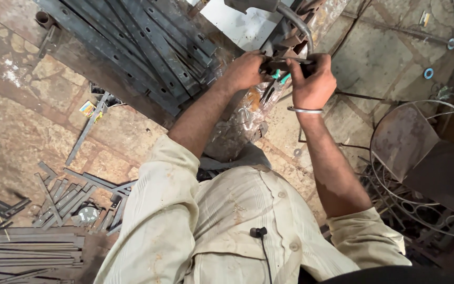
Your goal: Welding and assembling metal components on a workbench in a workshop environment.
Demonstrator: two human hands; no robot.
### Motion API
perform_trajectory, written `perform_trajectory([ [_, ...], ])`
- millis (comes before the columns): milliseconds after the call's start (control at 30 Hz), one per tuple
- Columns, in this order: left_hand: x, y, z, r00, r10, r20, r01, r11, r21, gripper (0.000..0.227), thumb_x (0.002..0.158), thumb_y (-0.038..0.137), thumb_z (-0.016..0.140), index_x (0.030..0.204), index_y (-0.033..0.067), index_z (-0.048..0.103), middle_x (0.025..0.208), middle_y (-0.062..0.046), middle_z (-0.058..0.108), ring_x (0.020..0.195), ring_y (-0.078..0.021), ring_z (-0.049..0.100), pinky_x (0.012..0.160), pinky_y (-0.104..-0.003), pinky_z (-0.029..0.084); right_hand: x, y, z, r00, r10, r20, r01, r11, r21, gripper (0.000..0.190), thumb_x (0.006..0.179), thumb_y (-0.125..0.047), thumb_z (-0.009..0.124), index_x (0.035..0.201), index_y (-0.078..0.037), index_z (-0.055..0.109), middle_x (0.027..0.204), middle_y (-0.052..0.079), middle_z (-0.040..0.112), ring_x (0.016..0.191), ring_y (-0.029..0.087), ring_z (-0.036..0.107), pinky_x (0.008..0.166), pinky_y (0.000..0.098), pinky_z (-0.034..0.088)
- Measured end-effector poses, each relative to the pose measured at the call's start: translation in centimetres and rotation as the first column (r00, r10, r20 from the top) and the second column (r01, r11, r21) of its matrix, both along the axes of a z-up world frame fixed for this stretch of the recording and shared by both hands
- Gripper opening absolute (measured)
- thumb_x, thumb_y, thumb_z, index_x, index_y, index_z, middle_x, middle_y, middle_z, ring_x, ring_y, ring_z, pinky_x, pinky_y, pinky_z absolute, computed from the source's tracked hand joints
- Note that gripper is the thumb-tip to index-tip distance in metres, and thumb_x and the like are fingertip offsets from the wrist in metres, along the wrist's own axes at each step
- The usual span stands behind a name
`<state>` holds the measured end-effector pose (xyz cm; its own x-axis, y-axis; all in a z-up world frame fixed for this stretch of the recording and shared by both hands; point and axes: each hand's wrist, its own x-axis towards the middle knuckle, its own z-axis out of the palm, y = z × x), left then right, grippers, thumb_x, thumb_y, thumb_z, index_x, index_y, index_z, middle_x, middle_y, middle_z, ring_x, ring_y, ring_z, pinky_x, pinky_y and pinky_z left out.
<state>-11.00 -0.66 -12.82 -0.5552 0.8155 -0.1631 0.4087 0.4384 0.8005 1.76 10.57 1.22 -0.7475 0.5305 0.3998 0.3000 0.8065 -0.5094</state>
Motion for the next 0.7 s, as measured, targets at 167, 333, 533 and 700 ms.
perform_trajectory([
  [167,-0.1,-0.6,2.3,1.000,-0.008,0.027,0.008,1.000,-0.004,0.049,0.082,0.041,0.085,0.114,0.0067,0.070,0.123,-0.008,0.065,0.121,-0.0264,0.061,0.105,-0.042,0.048,0.4,-0.2,0.4,0.996,0.019,0.089,-0.019,1.000,0.002,0.046,0.087,-0.030,0.096,0.099,-0.003,0.061,0.082,0.014,0.075,0.073,0.029,0.076,0.066,0.0393,0.059],
  [333,-0.2,-0.9,2.6,1.000,-0.007,-0.019,0.008,0.999,0.040,0.050,0.081,0.040,0.086,0.113,0.0059,0.071,0.120,-0.012,0.067,0.118,-0.0304,0.062,0.101,-0.044,0.049,-0.1,-0.3,-0.6,0.990,0.034,0.140,-0.037,0.999,0.018,0.044,0.086,-0.031,0.095,0.099,-0.004,0.063,0.084,0.015,0.076,0.075,0.032,0.076,0.066,0.0412,0.058],
  [533,-0.5,-0.8,2.1,1.000,0.021,0.012,-0.022,0.994,0.111,0.053,0.076,0.044,0.088,0.108,0.0047,0.072,0.116,-0.017,0.068,0.109,-0.0359,0.066,0.092,-0.045,0.053,1.1,-0.4,-2.9,0.991,0.131,0.021,-0.130,0.991,-0.041,0.038,0.096,-0.022,0.083,0.122,-0.002,0.064,0.100,0.017,0.076,0.086,0.032,0.076,0.074,0.0402,0.060],
  [700,-0.4,-0.8,3.5,1.000,0.014,0.007,-0.015,0.989,0.147,0.048,0.079,0.043,0.086,0.109,0.0075,0.075,0.108,-0.016,0.072,0.103,-0.0357,0.069,0.088,-0.046,0.055,1.7,0.3,-2.6,0.979,0.197,-0.051,-0.204,0.957,-0.207,0.029,0.103,-0.019,0.073,0.125,-0.002,0.068,0.100,0.018,0.076,0.089,0.030,0.077,0.078,0.0388,0.060],
])
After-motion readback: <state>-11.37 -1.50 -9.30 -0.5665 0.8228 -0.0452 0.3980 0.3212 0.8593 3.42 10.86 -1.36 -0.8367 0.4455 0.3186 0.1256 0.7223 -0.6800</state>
